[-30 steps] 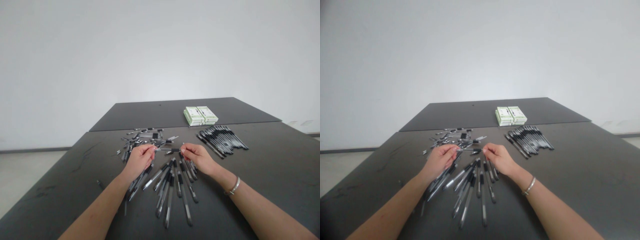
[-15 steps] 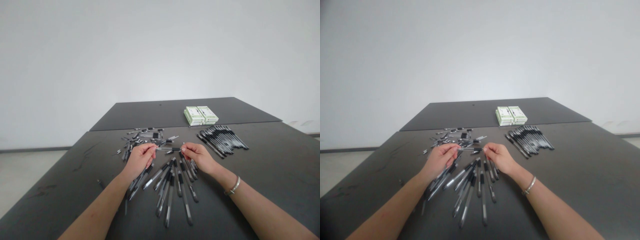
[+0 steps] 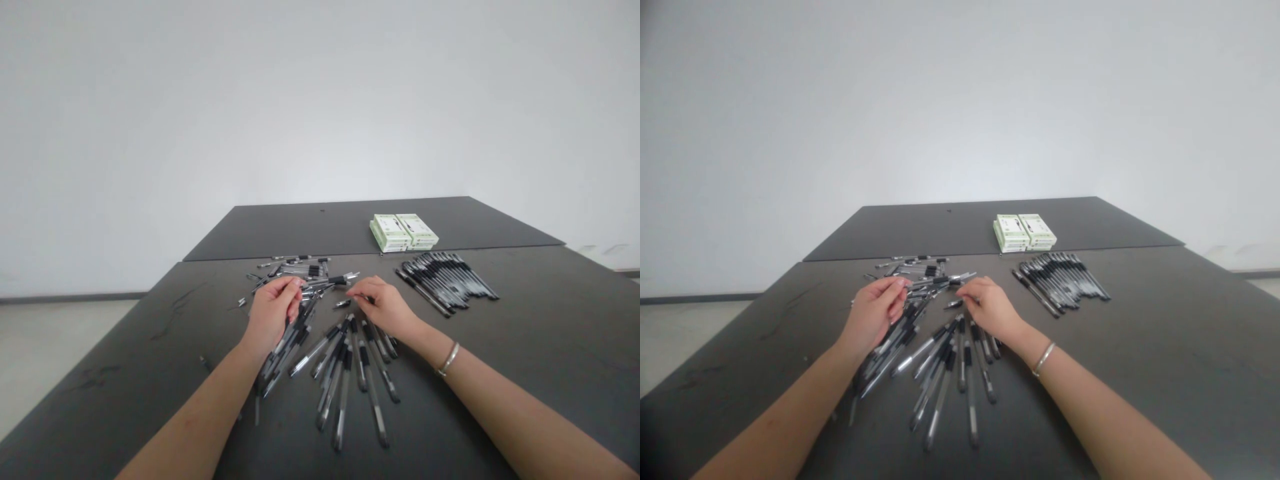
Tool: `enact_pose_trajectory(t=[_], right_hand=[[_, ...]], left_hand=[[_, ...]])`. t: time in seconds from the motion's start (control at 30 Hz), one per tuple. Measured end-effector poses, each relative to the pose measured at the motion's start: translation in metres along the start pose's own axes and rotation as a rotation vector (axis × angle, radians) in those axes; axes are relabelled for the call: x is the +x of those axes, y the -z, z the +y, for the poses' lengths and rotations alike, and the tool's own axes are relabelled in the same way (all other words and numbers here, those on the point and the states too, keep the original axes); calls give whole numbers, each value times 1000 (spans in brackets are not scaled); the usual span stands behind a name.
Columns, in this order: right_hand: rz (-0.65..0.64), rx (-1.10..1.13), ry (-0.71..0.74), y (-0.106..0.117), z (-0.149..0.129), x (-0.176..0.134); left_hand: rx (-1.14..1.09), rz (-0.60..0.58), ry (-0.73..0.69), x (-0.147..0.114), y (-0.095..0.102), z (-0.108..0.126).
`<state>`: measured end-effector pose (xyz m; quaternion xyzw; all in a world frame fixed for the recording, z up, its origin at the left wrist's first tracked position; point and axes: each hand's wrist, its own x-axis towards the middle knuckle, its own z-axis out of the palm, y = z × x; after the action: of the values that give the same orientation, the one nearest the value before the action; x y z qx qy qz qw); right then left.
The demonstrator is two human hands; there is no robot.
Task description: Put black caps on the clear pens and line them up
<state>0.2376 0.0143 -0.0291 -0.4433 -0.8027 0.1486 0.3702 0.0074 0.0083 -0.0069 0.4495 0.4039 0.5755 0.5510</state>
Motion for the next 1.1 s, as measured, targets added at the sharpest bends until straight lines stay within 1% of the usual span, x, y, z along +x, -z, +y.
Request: enact_pose_trajectory(t=[0.1, 0.2, 0.33, 0.47, 0.57, 0.7, 0.77, 0.83, 0.9, 1.1], right_hand=[[-89, -159, 75, -6, 3, 6], [-182, -259, 90, -8, 3, 10], [-266, -328, 84, -7, 0, 17], [-288, -335, 61, -6, -4, 21], [-230, -241, -12, -2, -6, 16], [-99, 70, -182, 8, -8, 2], [-28, 229, -227, 13, -8, -5], [34, 334, -252, 17, -8, -11], [72, 372, -257, 20, -7, -15], [121, 326, -203, 28, -5, -15]], left_hand=[[-7, -12, -4, -1, 0, 0], [-8, -18, -7, -1, 0, 0], [-12, -21, -6, -1, 0, 1], [-18, -11, -8, -1, -1, 2], [-28, -12, -10, -1, -1, 2], [-38, -18, -12, -1, 0, 1], [-40, -20, -13, -1, 1, 0], [-39, -23, -16, -1, 1, -1], [-35, -24, -15, -1, 1, -2], [-18, -36, -14, 0, 1, -5]])
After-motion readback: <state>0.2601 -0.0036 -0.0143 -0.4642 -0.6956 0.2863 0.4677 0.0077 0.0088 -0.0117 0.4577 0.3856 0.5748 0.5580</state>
